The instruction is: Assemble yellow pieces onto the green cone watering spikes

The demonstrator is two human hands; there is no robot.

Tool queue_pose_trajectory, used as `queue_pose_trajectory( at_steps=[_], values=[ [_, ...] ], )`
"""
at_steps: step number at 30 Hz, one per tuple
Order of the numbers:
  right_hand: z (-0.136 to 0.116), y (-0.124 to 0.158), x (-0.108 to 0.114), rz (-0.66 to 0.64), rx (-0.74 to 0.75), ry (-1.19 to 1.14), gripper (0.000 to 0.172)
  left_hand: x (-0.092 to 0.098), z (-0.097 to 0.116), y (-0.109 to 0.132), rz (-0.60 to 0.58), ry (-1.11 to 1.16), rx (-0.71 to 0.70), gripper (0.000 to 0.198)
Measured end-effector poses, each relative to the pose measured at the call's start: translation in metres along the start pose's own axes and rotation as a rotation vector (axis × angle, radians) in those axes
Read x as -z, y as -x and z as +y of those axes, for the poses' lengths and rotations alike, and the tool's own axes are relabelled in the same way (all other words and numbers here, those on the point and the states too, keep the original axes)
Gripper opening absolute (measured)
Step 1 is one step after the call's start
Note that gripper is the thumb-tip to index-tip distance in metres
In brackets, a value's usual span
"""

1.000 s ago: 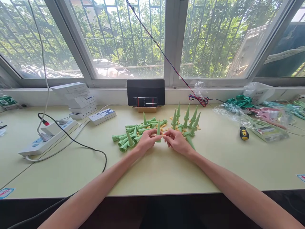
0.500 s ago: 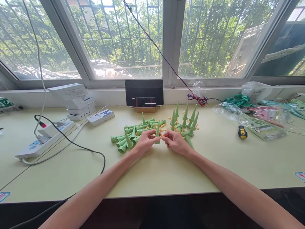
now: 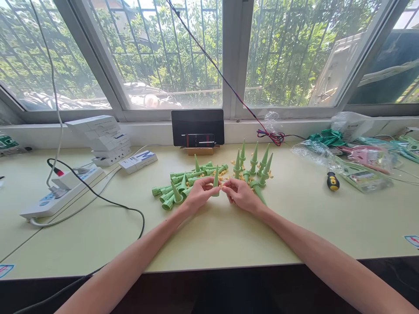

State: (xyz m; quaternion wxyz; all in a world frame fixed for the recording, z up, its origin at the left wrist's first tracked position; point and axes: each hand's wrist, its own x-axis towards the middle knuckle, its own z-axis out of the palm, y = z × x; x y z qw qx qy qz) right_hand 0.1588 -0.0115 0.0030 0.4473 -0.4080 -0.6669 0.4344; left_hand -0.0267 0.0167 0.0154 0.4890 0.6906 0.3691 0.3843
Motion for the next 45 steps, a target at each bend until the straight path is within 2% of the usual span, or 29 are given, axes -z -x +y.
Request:
queue_pose_trajectory(
  at_steps=[3, 8, 10, 15, 23, 34, 38, 45],
  values=[
    [-0.001, 0.000, -0.001, 0.046, 0.008, 0.037, 0.033, -0.001, 0.000, 0.000, 0.013, -0.043, -0.044, 0.030],
    [-0.001, -0.002, 0.000, 0.238, 0.052, 0.178, 0.033, -0.003, -0.003, -0.001, 0.045, -0.175, -0.119, 0.030],
    [-0.003, -0.001, 0.000, 0.274, 0.060, 0.188, 0.034, -0.004, -0.005, 0.000, 0.056, -0.266, -0.136, 0.031],
    [-0.006, 0.002, -0.003, 0.257, 0.125, 0.197, 0.035, -0.005, -0.011, 0.000, 0.024, -0.437, -0.215, 0.027],
    [-0.005, 0.003, -0.005, 0.222, 0.162, 0.245, 0.034, -0.005, -0.017, -0.003, -0.022, -0.443, -0.225, 0.026],
    [-0.005, 0.002, -0.002, 0.331, 0.136, 0.269, 0.027, -0.009, -0.007, 0.002, -0.003, -0.423, -0.228, 0.024],
    [-0.004, 0.001, 0.001, 0.369, 0.151, 0.321, 0.027, -0.009, -0.006, 0.003, 0.037, -0.435, -0.217, 0.025],
    [-0.002, -0.004, 0.010, 0.402, 0.292, 0.480, 0.024, -0.007, -0.010, 0.000, 0.123, -0.440, -0.244, 0.020]
  ],
)
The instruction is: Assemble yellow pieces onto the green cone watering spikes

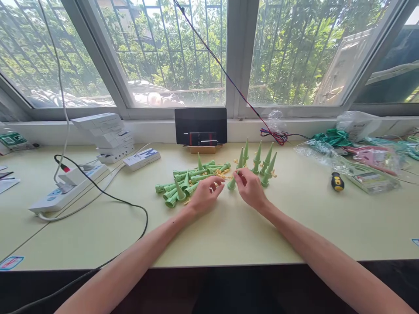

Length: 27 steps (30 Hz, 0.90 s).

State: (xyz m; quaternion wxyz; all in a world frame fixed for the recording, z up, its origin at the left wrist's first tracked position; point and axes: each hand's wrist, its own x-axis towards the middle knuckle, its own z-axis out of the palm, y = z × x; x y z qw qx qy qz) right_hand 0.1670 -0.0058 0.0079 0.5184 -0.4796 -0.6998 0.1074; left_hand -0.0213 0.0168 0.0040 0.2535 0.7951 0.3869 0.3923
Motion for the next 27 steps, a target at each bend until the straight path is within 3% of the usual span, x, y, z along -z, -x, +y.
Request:
queue_pose_trajectory(
  at_steps=[4, 10, 15, 18, 27],
  values=[
    [0.007, -0.002, -0.002, -0.051, 0.038, 0.074, 0.023, -0.002, -0.003, 0.001, -0.002, -0.027, -0.026, 0.018],
    [0.015, -0.001, -0.007, -0.100, -0.017, 0.103, 0.016, -0.005, -0.001, 0.002, 0.003, -0.045, -0.065, 0.016],
    [0.018, -0.001, -0.008, -0.108, -0.043, 0.111, 0.016, -0.011, -0.001, 0.004, 0.063, -0.073, -0.136, 0.013],
    [0.019, -0.001, -0.009, -0.107, -0.035, 0.111, 0.016, -0.017, -0.003, 0.005, 0.139, -0.157, -0.208, 0.012],
    [0.020, 0.001, -0.012, -0.080, -0.016, 0.107, 0.017, -0.028, -0.008, 0.007, 0.095, -0.555, -0.343, 0.016]
  ],
)
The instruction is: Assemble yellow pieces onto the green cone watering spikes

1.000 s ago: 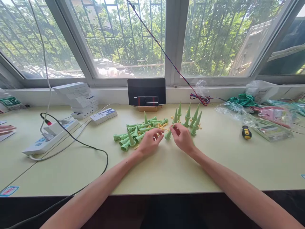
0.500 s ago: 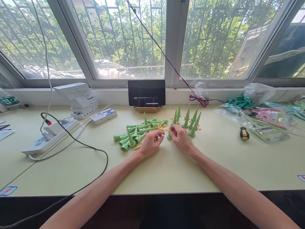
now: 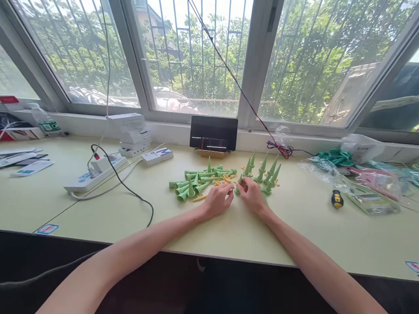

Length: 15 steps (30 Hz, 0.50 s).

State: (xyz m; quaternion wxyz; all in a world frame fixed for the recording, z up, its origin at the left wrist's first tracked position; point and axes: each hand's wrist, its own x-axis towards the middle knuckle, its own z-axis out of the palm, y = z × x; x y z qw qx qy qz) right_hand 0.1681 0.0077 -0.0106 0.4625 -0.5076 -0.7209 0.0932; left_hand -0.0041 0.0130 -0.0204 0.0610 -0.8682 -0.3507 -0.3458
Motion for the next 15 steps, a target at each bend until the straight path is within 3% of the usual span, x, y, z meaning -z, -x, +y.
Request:
queue_pose_trajectory(
  at_steps=[9, 15],
  values=[
    [0.008, 0.004, -0.003, 0.039, 0.034, 0.031, 0.022, -0.005, -0.004, -0.015, -0.128, -0.105, -0.126, 0.013],
    [0.002, 0.005, -0.004, 0.041, 0.021, -0.002, 0.023, 0.004, -0.012, -0.003, -0.148, -0.146, -0.232, 0.013]
  ],
)
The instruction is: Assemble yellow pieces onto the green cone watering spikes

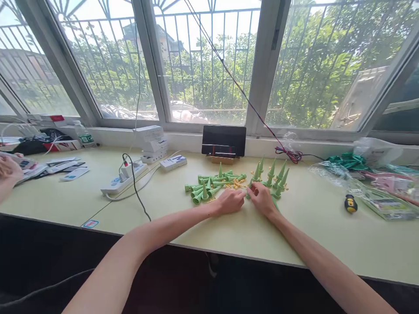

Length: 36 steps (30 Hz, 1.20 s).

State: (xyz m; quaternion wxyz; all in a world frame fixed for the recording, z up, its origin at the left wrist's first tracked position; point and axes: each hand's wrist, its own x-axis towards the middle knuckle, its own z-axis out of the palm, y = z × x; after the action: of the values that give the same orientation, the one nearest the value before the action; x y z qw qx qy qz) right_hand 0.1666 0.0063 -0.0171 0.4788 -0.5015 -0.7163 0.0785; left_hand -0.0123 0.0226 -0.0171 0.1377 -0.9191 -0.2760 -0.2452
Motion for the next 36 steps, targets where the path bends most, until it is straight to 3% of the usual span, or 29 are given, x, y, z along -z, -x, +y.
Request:
queue_pose_trajectory(
  at_steps=[10, 17, 21, 30, 36],
  values=[
    [-0.009, -0.002, 0.003, -0.024, -0.061, -0.046, 0.020, 0.006, -0.015, 0.017, 0.092, 0.089, -0.050, 0.016],
    [-0.011, 0.000, 0.003, -0.044, -0.120, -0.089, 0.022, 0.006, -0.016, 0.016, 0.165, 0.275, 0.134, 0.016],
    [-0.012, -0.001, 0.004, -0.048, -0.144, -0.101, 0.022, 0.010, -0.016, 0.015, 0.140, 0.400, 0.240, 0.015],
    [-0.010, -0.004, 0.005, -0.059, -0.094, -0.075, 0.024, 0.022, -0.001, 0.014, 0.021, 0.468, 0.151, 0.015],
    [-0.006, -0.007, 0.003, -0.069, -0.099, -0.105, 0.022, 0.018, -0.003, 0.013, 0.036, 0.442, 0.134, 0.016]
  ],
)
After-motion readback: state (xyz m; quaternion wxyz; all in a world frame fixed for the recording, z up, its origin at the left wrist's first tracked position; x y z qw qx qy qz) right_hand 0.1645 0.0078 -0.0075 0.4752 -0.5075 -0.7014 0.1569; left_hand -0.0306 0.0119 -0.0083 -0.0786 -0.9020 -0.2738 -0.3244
